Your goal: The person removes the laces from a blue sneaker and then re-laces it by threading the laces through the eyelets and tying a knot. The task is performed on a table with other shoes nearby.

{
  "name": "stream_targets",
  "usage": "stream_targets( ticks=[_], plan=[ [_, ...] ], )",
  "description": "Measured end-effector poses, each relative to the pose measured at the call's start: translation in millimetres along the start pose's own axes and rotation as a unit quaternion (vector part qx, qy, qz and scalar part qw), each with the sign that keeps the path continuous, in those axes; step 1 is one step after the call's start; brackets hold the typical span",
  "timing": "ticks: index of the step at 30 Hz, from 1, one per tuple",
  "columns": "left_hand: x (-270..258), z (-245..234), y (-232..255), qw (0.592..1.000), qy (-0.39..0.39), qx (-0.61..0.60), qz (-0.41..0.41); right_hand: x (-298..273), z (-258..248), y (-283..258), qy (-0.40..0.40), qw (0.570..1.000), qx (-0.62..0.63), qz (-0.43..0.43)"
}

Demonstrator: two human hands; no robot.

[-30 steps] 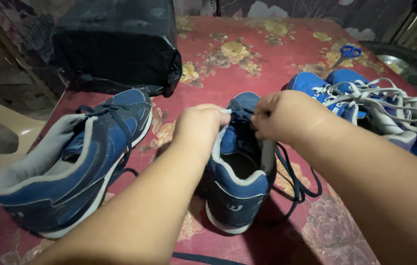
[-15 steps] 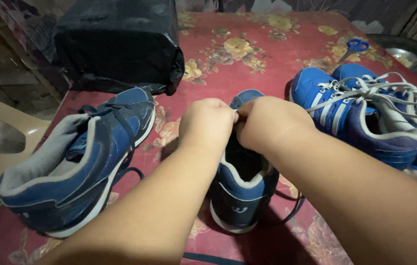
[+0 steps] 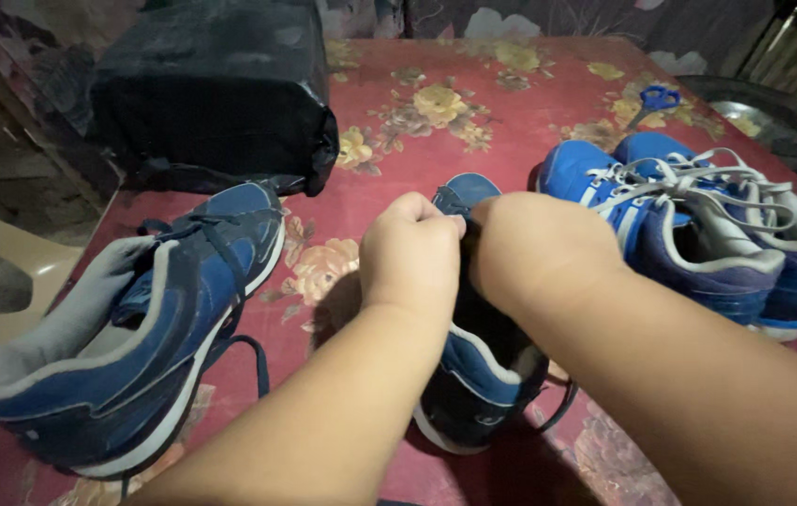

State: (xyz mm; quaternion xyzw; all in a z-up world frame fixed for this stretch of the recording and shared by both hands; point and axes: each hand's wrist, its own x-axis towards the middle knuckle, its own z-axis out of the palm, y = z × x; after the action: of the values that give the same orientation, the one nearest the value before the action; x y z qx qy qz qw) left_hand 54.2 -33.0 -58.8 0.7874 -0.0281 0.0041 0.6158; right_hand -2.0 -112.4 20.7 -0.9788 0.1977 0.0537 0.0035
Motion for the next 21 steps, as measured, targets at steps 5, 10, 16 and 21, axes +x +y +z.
stream_targets(
  ticks=[5, 10, 16, 21],
  plan=[
    [-7.1, 4.1, 7.3, 0.998, 0.014, 0.058, 0.002, -1.3, 2.5, -3.5, -0.047, 0.996, -0.066, -0.042],
    [-9.5, -3.0, 2.9, 0.999, -0.005, 0.037, -0.011, 24.1, 15.0, 10.5, -0.038, 0.999, -0.022, 0.001],
    [-10.4, -8.3, 17.5, 0.973, -0.026, 0.222, 0.052, 72.5, 44.8, 45.5, -0.037, 0.959, 0.275, -0.047],
    [-6.8, -9.5, 46.2, 0.960, -0.086, 0.250, 0.088, 66.6, 35.5, 69.6, -0.152, 0.825, 0.543, 0.020]
  ],
)
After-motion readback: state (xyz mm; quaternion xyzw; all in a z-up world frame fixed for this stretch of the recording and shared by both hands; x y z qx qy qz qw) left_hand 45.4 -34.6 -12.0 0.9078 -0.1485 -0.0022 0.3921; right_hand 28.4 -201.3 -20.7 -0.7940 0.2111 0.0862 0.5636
